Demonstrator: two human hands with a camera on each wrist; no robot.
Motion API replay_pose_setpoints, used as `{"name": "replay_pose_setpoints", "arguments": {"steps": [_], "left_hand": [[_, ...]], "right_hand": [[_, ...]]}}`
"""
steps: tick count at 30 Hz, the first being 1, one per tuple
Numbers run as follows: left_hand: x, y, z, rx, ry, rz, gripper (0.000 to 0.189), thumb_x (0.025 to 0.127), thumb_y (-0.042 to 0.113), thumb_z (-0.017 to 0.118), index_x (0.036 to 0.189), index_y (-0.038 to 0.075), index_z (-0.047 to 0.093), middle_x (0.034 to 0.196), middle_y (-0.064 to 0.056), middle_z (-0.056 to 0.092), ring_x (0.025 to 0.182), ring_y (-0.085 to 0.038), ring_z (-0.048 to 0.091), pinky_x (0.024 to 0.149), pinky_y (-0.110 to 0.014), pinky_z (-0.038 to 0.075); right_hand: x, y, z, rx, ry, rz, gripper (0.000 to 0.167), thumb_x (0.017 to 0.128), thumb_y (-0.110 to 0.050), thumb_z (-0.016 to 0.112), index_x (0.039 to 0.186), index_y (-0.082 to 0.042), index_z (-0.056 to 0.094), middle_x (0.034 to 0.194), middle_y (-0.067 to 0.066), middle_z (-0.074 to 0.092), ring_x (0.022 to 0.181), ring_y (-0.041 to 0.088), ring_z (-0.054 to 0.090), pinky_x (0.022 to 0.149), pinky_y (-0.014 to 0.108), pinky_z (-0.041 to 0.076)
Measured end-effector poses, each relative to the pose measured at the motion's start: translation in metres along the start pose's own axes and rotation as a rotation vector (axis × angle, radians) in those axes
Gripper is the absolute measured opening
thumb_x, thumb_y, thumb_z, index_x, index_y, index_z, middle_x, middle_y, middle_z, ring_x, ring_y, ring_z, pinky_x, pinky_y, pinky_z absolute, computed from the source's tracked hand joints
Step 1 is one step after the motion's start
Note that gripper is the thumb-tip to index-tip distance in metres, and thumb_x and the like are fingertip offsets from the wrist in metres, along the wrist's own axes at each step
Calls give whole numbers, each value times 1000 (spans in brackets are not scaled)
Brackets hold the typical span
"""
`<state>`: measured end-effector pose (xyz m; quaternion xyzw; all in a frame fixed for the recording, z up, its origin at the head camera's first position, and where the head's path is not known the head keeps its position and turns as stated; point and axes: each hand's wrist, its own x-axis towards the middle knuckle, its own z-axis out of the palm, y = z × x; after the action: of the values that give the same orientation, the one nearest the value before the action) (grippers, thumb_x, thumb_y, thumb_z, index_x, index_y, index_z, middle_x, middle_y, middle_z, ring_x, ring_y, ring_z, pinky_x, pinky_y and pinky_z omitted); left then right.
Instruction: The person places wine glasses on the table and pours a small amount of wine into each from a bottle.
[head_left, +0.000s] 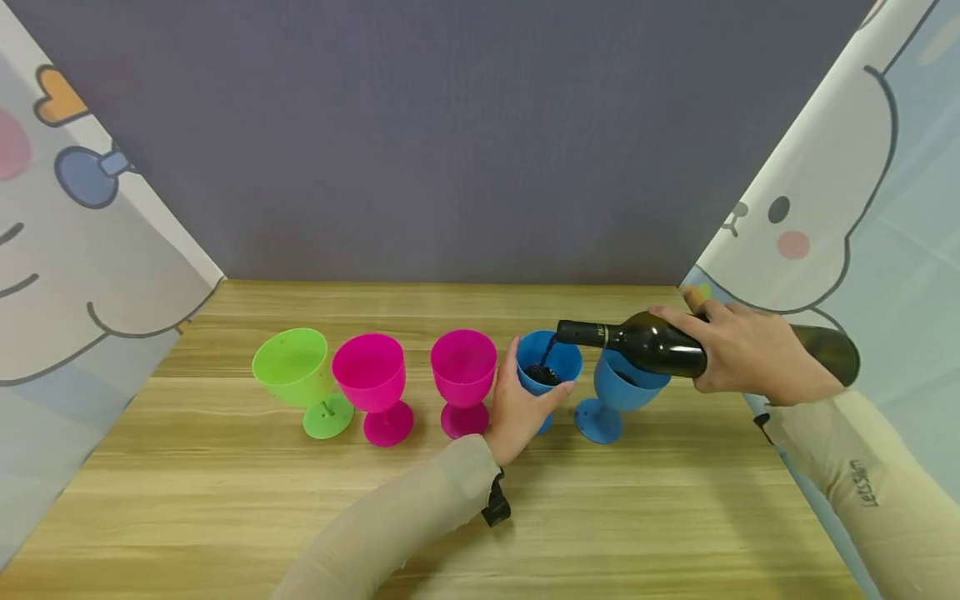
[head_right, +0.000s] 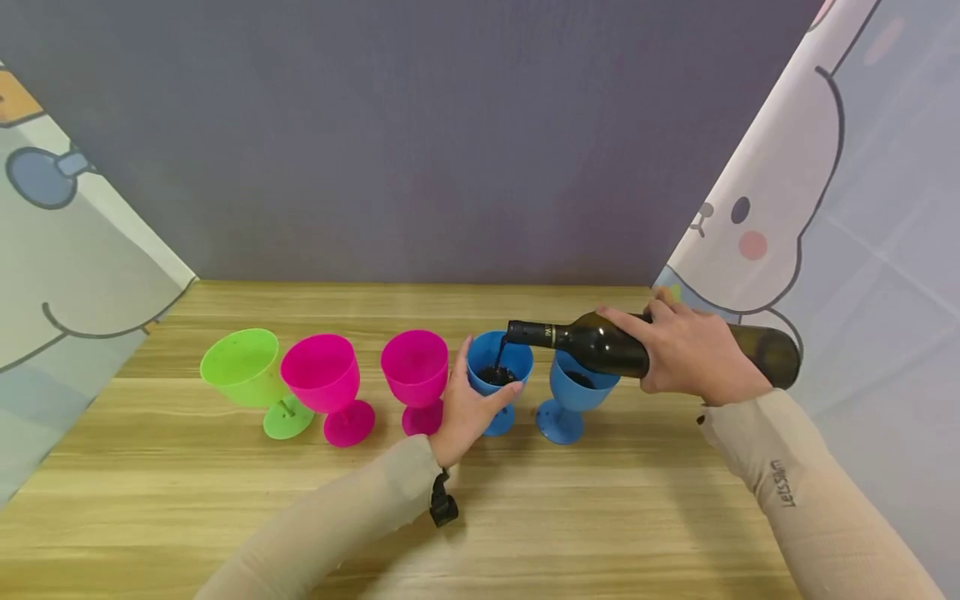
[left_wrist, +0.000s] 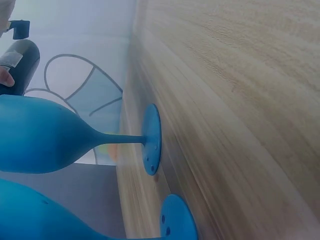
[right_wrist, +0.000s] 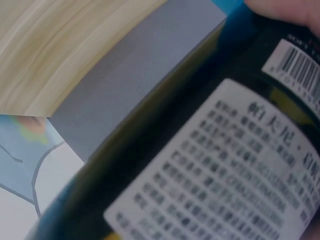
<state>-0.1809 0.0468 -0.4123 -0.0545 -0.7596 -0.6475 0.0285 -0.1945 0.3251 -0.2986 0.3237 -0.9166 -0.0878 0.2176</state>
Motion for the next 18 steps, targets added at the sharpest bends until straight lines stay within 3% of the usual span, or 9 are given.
{"name": "replay_pose_setpoints", "arguments": {"steps": [6, 18], "left_hand": [[-1, -1, -1, 10, -12, 9, 94, 79, 32, 77, 152, 10, 21, 152, -9, 31, 136, -31, 32, 106, -54, 33], [-7, -3, -5, -4, -12, 43, 88, 82, 30, 76, 151, 12, 24, 147, -10, 38, 133, -32, 36, 103, -54, 37]], "right_hand": [[-1, -1, 0, 15, 10, 10, 99, 42, -24, 78, 135, -26, 45, 77, 12, 53, 50, 16, 38, 32, 24, 24], [-2, -5, -6, 40, -71, 66, 100, 45, -24, 78, 138, -26, 41, 77, 11, 52, 52, 16, 41, 32, 30, 31]]}}
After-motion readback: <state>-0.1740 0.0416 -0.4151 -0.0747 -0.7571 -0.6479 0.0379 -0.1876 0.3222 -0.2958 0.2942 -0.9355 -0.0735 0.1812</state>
